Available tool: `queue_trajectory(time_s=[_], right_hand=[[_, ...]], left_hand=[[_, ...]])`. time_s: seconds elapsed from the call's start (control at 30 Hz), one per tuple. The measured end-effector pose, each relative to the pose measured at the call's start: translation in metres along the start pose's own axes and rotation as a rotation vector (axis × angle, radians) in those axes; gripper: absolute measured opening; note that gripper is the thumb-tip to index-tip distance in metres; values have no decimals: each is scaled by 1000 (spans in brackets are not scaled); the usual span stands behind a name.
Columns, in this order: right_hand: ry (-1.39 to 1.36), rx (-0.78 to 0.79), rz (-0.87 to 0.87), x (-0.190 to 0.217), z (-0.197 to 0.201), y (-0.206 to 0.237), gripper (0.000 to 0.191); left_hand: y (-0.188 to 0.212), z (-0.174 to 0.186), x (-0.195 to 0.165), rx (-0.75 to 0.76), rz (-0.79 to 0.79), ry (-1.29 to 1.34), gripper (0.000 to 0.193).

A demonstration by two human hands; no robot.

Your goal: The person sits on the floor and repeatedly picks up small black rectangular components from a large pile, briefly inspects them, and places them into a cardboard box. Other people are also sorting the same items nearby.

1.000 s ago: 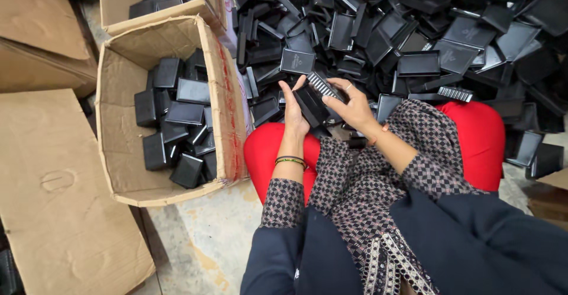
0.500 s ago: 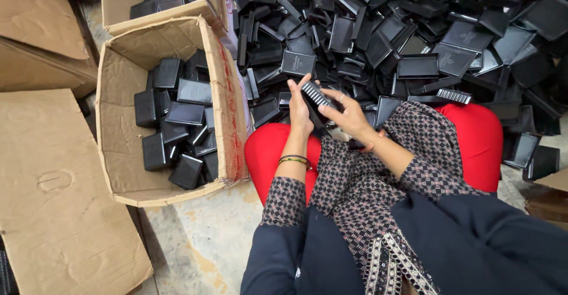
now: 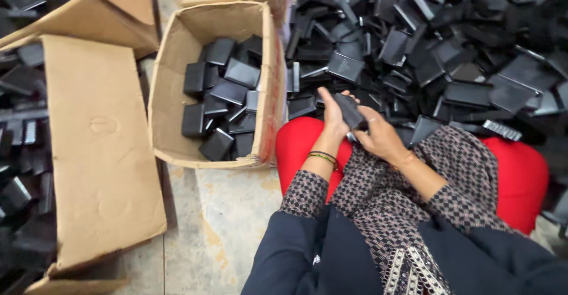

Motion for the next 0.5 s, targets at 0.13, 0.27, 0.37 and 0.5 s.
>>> queue_trajectory(time_s=[0.13, 0.27, 0.37, 0.5], right_hand=[[-115, 37, -244, -7, 22, 3, 38], [-187, 168, -209, -11, 37, 3, 44], [-546, 50, -4, -26, 65, -14, 38], [103, -121, -125, -71, 73, -27, 23]], left_hand=[[38, -27, -46, 146, -835, -982, 57], [88, -57, -89, 266, -1248, -1115, 51], [132, -62, -170, 166, -1627, -1079, 59], [151, -62, -285, -316, -1765, -1304, 69]])
Point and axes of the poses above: each hand's wrist, its own y-axis away from the middle knuckle, its own z-axis out of the back of the hand, x = y × z, the point moved 5 cm from there along -y, towards the middle knuckle, and after that the axes turned 11 degrees about -z, right-handed, at the moved point
